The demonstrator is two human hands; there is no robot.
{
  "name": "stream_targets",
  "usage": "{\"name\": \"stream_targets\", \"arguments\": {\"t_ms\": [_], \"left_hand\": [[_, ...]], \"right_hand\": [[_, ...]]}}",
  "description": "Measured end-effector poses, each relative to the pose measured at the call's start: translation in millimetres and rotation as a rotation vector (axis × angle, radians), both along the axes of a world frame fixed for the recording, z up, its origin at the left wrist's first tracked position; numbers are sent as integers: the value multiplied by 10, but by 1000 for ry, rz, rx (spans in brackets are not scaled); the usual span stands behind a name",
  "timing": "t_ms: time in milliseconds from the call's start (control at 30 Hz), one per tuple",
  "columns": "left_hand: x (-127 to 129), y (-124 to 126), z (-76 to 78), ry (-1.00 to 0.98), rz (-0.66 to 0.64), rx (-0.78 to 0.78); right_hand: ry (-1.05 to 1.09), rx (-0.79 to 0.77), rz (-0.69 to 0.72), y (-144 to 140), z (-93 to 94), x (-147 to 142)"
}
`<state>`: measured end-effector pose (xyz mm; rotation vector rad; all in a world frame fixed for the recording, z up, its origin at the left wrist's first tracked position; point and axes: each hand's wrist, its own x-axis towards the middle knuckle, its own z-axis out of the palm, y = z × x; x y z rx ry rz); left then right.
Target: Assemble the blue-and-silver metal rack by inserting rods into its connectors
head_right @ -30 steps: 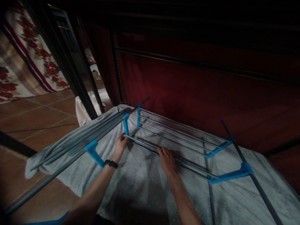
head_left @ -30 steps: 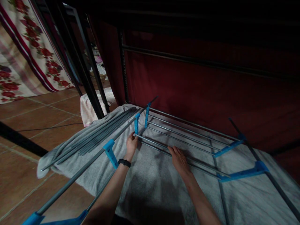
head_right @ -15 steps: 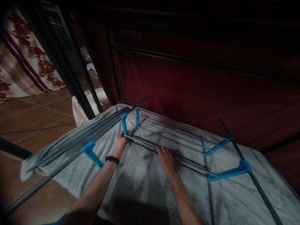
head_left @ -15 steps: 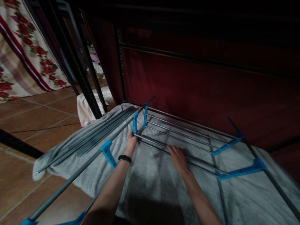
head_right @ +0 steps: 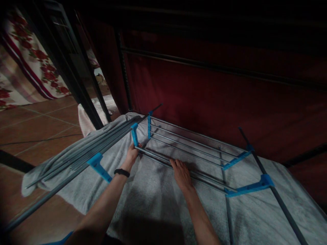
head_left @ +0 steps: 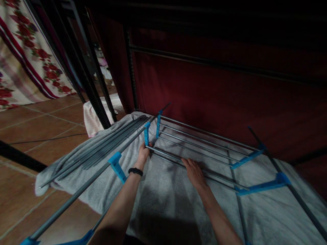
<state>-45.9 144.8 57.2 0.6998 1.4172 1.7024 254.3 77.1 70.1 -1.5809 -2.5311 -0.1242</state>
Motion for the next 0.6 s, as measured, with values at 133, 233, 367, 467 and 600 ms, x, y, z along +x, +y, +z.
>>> {"name": "stream_targets", "arguments": {"t_ms": [133, 233, 367, 467, 600], "left_hand": [[-15, 10, 10, 16, -5, -34], [-28, 16, 12, 56, 2, -49], [-49, 12, 18, 126, 3, -61], [-56, 1, 39, 179, -5, -70], [-73, 18, 73, 253, -26, -69]], "right_hand": [[3, 0, -6, -7, 6, -1], [14, -1, -7, -5, 2, 1], [40, -28, -3, -2, 6, -6], [56, -44, -16, -24, 41, -30], [79, -63, -28, -35, 125, -62]]}}
